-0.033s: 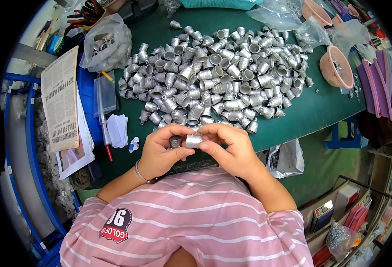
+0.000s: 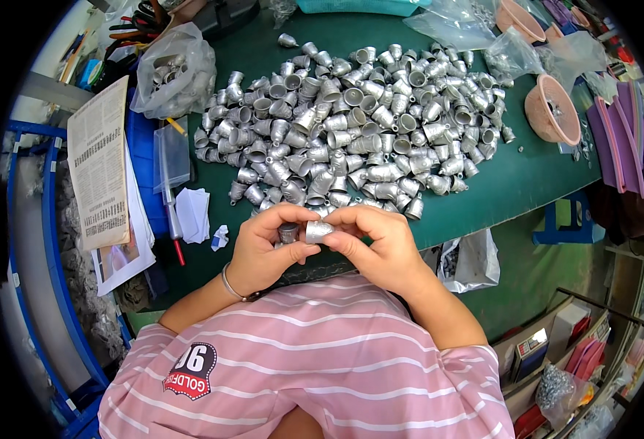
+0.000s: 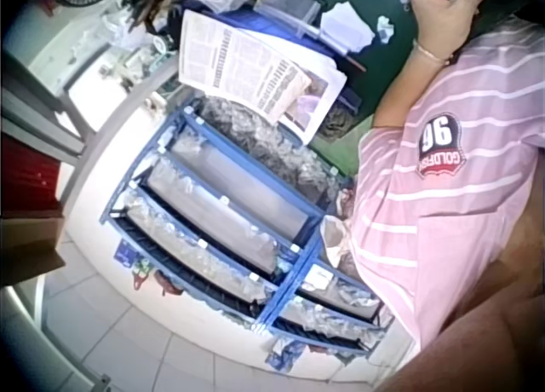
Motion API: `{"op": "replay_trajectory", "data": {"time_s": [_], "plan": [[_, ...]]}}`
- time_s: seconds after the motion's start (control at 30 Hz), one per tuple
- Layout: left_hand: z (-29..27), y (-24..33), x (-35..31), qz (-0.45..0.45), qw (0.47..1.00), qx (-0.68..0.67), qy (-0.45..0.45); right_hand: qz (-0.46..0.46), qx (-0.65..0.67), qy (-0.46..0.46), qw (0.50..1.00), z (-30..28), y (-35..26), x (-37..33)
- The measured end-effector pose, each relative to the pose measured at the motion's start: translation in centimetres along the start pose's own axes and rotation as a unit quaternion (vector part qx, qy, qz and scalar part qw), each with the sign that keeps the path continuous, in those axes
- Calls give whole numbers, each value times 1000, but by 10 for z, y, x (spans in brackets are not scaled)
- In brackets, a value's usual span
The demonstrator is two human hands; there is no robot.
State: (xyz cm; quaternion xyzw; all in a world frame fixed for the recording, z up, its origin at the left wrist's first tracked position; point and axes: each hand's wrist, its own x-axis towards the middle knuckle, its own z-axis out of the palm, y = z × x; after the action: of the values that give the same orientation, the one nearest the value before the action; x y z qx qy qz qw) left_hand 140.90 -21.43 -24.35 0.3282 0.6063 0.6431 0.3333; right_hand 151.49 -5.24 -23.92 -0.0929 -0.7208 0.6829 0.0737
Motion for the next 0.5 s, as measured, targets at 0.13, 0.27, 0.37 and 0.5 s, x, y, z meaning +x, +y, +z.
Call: {"op": "replay_trajectory", "data": {"time_s": [0.13, 0.27, 0.37, 0.5], "plan": [[1, 1, -2, -46, 998, -30, 23, -163, -120, 20, 979, 0, -7, 5], [0, 1, -2, -66, 996, -41, 30, -196, -122, 65, 971, 6, -13, 7], [-1, -2, -2, 35, 997, 66, 35, -199, -164, 61, 964, 6, -13, 8], [0, 6, 1, 113, 984, 133, 40, -193, -130, 46, 971, 9, -2, 7]]}}
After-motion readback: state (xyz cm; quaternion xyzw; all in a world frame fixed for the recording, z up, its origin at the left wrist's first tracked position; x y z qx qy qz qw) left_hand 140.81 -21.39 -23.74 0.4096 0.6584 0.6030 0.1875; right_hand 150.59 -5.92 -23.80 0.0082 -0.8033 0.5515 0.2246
